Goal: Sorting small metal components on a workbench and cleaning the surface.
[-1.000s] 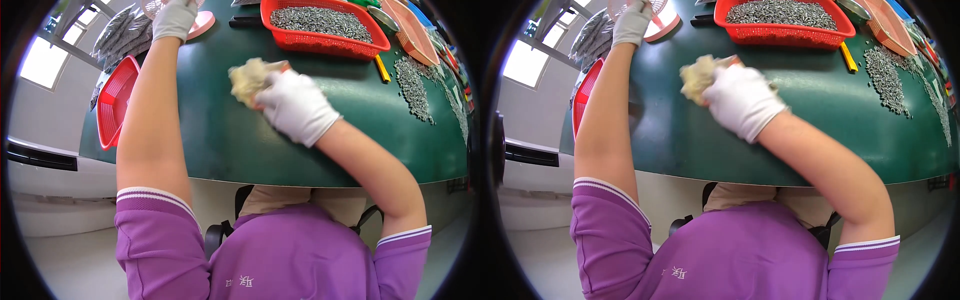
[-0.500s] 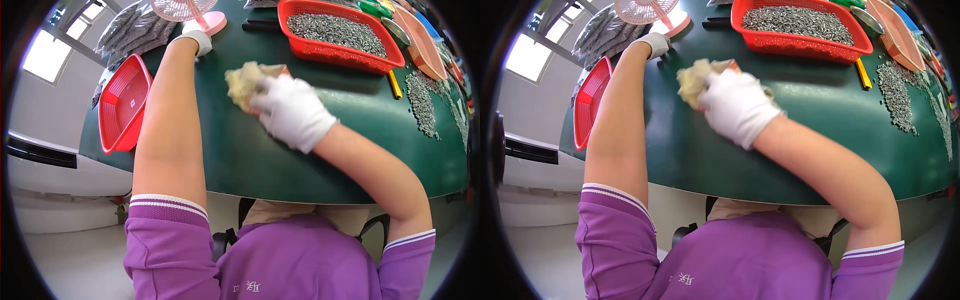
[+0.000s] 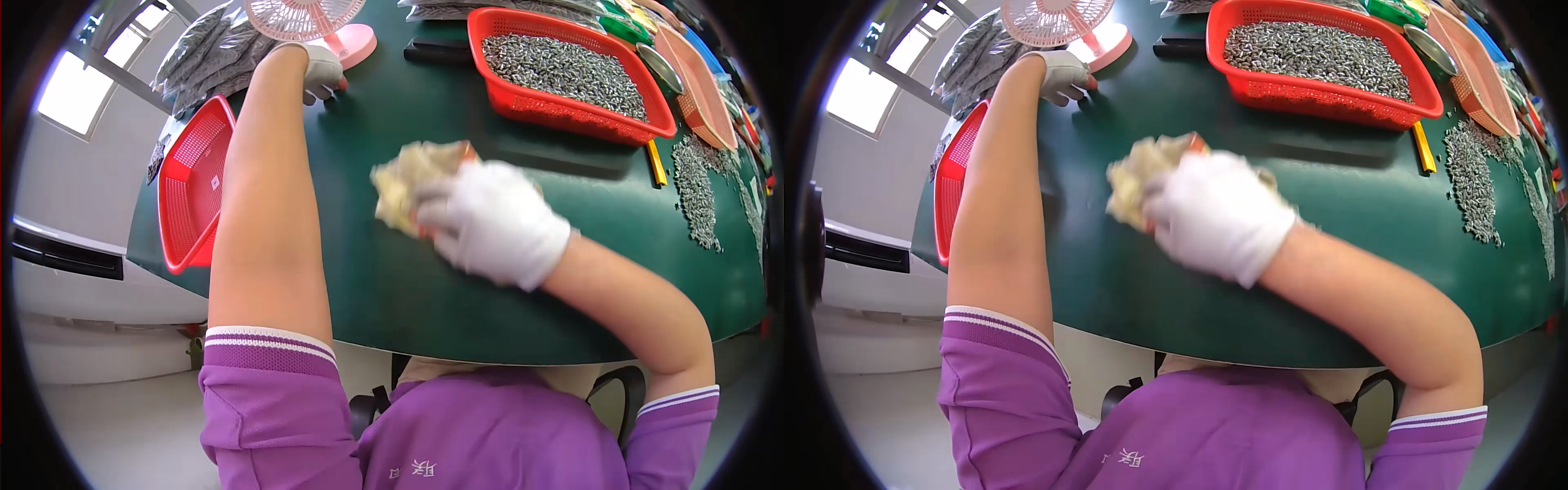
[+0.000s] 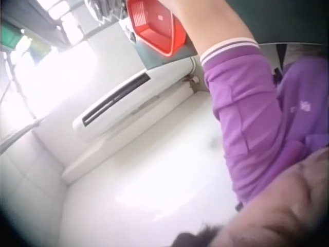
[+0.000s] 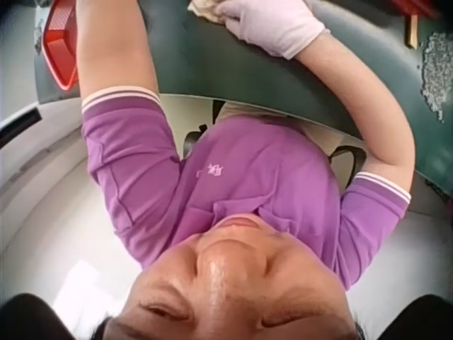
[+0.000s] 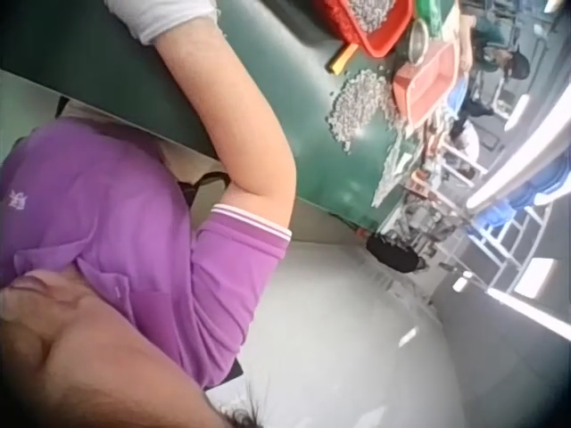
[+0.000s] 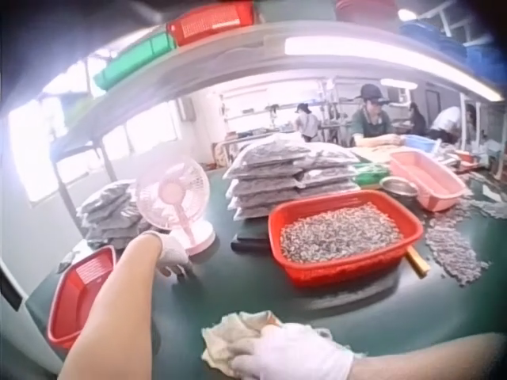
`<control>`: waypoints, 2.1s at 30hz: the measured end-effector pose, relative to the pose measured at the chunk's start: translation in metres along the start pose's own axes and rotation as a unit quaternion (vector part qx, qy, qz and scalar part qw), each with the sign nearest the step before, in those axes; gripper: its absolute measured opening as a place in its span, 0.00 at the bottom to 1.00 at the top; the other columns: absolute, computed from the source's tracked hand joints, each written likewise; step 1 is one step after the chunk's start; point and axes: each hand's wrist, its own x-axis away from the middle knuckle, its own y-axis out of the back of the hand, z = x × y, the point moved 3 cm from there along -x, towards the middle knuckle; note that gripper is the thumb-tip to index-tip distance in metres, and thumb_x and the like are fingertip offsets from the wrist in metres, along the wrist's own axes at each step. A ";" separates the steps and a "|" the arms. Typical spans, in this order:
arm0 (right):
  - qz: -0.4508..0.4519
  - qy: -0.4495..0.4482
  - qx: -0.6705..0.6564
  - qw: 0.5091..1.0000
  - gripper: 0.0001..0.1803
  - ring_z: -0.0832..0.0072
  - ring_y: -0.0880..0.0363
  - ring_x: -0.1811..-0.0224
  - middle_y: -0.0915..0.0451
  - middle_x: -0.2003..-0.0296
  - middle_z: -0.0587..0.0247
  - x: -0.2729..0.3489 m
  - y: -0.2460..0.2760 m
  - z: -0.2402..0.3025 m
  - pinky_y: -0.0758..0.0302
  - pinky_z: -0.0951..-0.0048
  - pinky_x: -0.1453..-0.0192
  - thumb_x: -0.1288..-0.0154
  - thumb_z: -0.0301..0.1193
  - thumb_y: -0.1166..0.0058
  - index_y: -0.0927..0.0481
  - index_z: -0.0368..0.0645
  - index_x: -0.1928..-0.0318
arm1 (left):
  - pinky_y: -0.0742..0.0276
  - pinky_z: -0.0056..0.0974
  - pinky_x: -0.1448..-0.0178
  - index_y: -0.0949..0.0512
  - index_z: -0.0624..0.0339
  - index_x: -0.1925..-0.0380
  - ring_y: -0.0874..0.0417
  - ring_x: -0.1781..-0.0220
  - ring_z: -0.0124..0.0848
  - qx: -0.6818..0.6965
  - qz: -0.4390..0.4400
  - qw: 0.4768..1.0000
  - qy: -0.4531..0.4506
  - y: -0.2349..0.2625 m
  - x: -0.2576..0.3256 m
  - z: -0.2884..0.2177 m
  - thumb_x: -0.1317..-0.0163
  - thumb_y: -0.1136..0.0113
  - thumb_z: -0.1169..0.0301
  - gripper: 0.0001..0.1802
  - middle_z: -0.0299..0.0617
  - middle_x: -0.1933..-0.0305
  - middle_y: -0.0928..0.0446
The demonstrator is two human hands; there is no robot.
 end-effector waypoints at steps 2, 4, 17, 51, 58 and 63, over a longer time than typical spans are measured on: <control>-0.031 -0.059 0.052 0.996 0.07 0.60 0.20 0.68 0.19 0.64 0.67 -0.021 -0.009 -0.032 0.22 0.59 0.64 0.44 0.33 0.45 0.16 0.48 0.67 | 0.19 0.38 0.49 0.27 0.54 0.43 0.18 0.52 0.37 0.037 -0.001 0.999 -0.015 -0.004 -0.002 -0.017 0.50 0.36 0.79 0.30 0.40 0.52 0.20; -0.035 -0.064 0.053 0.996 0.09 0.60 0.20 0.68 0.19 0.64 0.65 -0.053 -0.023 -0.017 0.22 0.59 0.64 0.42 0.34 0.47 0.16 0.47 0.67 | 0.23 0.42 0.40 0.27 0.54 0.41 0.21 0.43 0.36 0.048 0.010 0.999 -0.016 -0.002 -0.006 0.003 0.46 0.38 0.73 0.28 0.38 0.44 0.22; -0.123 -0.136 0.062 0.981 0.04 0.58 0.22 0.70 0.21 0.63 0.66 0.099 0.049 -0.037 0.24 0.59 0.66 0.47 0.30 0.42 0.20 0.46 0.69 | 0.17 0.40 0.52 0.22 0.62 0.55 0.15 0.53 0.35 0.209 -0.027 0.975 0.068 0.004 0.013 -0.034 0.41 0.45 0.69 0.15 0.41 0.53 0.19; -0.175 -0.165 0.052 0.969 0.07 0.59 0.21 0.63 0.20 0.67 0.62 0.194 0.078 -0.028 0.23 0.61 0.57 0.40 0.36 0.45 0.18 0.47 0.69 | 0.25 0.45 0.44 0.20 0.56 0.54 0.19 0.49 0.48 0.013 -0.440 0.895 -0.075 -0.077 0.063 -0.056 0.35 0.51 0.63 0.16 0.51 0.52 0.19; -0.360 -0.128 -0.110 0.917 0.10 0.60 0.19 0.60 0.18 0.59 0.52 0.201 0.120 -0.027 0.22 0.68 0.49 0.40 0.22 0.41 0.18 0.39 0.56 | 0.26 0.37 0.48 0.20 0.63 0.57 0.18 0.57 0.41 0.095 -0.526 0.811 -0.236 -0.066 0.125 -0.068 0.34 0.45 0.71 0.10 0.49 0.59 0.19; -0.176 -0.347 0.151 0.909 0.15 0.56 0.23 0.52 0.20 0.59 0.51 0.206 0.087 -0.069 0.28 0.59 0.44 0.34 0.40 0.52 0.18 0.45 0.56 | 0.27 0.33 0.45 0.20 0.65 0.57 0.19 0.55 0.31 0.169 -0.530 0.784 -0.276 -0.056 0.177 -0.093 0.33 0.46 0.75 0.09 0.43 0.58 0.18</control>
